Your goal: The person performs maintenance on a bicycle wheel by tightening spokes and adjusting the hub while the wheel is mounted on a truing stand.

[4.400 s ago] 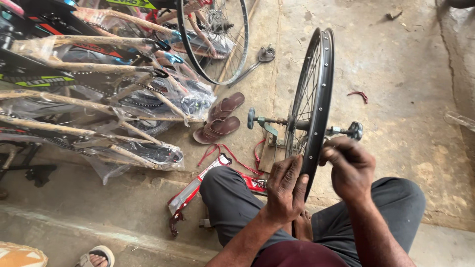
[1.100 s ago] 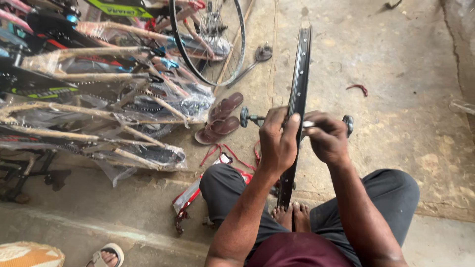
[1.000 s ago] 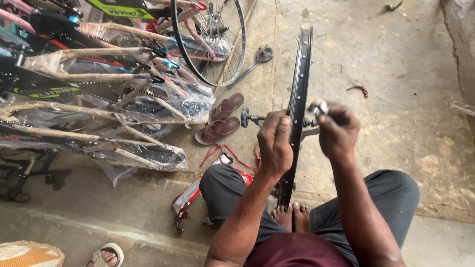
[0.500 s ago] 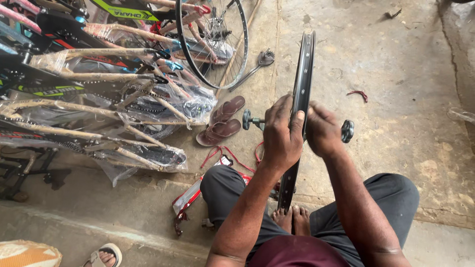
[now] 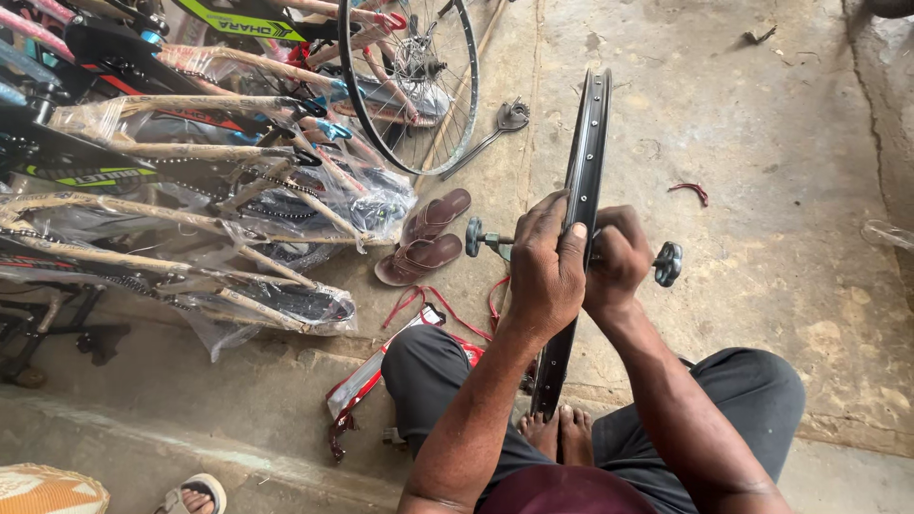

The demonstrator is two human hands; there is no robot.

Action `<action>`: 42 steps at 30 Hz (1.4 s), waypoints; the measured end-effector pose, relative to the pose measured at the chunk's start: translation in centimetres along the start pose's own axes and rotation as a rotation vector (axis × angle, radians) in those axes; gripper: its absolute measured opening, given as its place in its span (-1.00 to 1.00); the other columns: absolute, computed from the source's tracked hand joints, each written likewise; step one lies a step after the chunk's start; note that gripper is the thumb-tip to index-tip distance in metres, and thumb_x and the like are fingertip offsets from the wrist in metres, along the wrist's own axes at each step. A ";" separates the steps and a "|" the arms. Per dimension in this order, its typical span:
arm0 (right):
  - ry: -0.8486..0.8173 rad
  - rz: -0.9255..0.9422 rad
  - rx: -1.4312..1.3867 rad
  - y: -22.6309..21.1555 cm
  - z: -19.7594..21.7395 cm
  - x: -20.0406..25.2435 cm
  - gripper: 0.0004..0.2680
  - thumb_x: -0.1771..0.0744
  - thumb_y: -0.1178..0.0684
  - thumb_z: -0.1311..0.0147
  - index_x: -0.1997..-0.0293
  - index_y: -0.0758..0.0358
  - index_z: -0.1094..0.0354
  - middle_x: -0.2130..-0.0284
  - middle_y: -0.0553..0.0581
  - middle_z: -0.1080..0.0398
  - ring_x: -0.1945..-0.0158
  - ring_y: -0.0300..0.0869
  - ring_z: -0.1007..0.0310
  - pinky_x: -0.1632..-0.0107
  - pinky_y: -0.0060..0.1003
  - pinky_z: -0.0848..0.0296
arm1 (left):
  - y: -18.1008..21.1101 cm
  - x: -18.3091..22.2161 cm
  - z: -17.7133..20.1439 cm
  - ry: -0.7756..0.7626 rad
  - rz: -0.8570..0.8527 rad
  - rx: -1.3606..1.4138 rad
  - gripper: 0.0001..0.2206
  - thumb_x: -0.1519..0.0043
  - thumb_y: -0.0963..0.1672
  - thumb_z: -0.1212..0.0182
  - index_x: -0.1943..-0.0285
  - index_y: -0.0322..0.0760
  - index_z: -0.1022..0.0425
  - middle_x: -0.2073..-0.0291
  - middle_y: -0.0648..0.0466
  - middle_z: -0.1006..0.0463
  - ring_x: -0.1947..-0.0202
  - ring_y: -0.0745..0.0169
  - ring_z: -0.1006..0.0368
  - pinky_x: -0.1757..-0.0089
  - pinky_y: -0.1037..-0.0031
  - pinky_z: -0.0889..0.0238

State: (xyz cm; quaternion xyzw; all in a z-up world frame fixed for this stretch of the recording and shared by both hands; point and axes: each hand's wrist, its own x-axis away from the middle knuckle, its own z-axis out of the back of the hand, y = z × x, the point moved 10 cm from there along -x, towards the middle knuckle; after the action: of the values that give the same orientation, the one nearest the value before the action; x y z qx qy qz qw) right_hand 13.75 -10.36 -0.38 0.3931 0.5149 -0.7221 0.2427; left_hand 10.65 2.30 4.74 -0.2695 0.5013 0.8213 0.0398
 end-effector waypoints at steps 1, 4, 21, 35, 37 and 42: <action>-0.112 -0.103 -0.163 1.0 -0.6 0.2 -0.78 -0.27 0.27 -0.24 0.46 0.31 -0.14 0.36 0.17 -0.33 0.29 -0.25 -0.31 0.27 -0.31 -0.30 | 0.1 0.0 0.0 0.006 -0.008 -0.008 -0.65 -0.39 -0.15 -0.03 -0.27 -0.57 -0.41 -0.18 -0.34 -0.49 -0.22 -0.30 -0.41 -0.23 0.10 -0.26; -0.423 -0.412 -0.732 3.2 -2.0 0.8 -0.85 -0.31 0.21 -0.24 0.32 0.32 -0.26 0.25 0.19 -0.35 0.18 -0.20 -0.35 0.12 -0.28 -0.38 | 0.0 -0.5 0.1 0.004 -0.009 0.007 -0.64 -0.40 -0.14 -0.02 -0.28 -0.57 -0.39 -0.18 -0.34 -0.49 -0.22 -0.28 -0.41 -0.23 0.10 -0.26; -0.029 0.014 0.031 -0.2 0.2 -0.9 -0.74 -0.24 0.23 -0.39 0.49 0.31 -0.22 0.47 0.21 -0.32 0.41 -0.14 -0.29 0.40 -0.24 -0.25 | -2.4 1.2 -0.1 0.098 0.181 0.288 -0.66 -0.50 -0.10 0.08 -0.30 -0.47 -0.41 0.04 -0.16 -0.57 0.00 0.10 -0.50 -0.06 0.38 -0.37; -0.438 -0.831 -1.027 3.7 -5.2 0.1 -0.79 -0.26 0.25 -0.24 0.02 0.35 -0.44 0.28 0.14 -0.53 0.25 -0.20 -0.56 0.15 -0.28 -0.60 | -1.1 13.0 2.6 0.066 -0.177 0.037 -0.83 -0.38 -0.18 -0.14 -0.02 -0.48 -0.43 0.08 -0.20 -0.51 0.09 -0.13 -0.49 0.05 0.16 -0.39; -0.345 -0.841 -1.179 4.9 -4.8 -1.1 -0.77 -0.25 0.28 -0.22 0.02 0.33 -0.44 0.23 0.13 -0.55 0.20 -0.21 -0.58 0.09 -0.30 -0.61 | -1.5 12.0 2.0 0.033 -0.153 0.035 -0.88 -0.40 -0.19 -0.12 0.06 -0.45 -0.41 0.16 -0.18 -0.51 0.19 -0.08 -0.51 0.15 0.18 -0.39; 0.052 -0.550 -0.653 7.3 0.8 0.0 -0.90 -0.42 0.26 -0.17 -0.03 0.43 -0.47 0.11 0.19 -0.54 0.05 -0.20 -0.53 -0.11 -0.33 -0.52 | -1.7 7.9 1.5 0.081 -0.035 0.084 -0.81 -0.46 -0.17 -0.02 -0.03 -0.49 -0.46 0.24 -0.19 -0.52 0.23 -0.11 -0.47 0.17 0.19 -0.34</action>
State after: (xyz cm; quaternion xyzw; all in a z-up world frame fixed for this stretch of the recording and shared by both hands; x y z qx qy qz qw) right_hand 19.04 -13.66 -4.25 0.1619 0.8080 -0.5489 0.1399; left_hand 3.90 2.84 0.11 -0.3092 0.5319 0.7870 0.0452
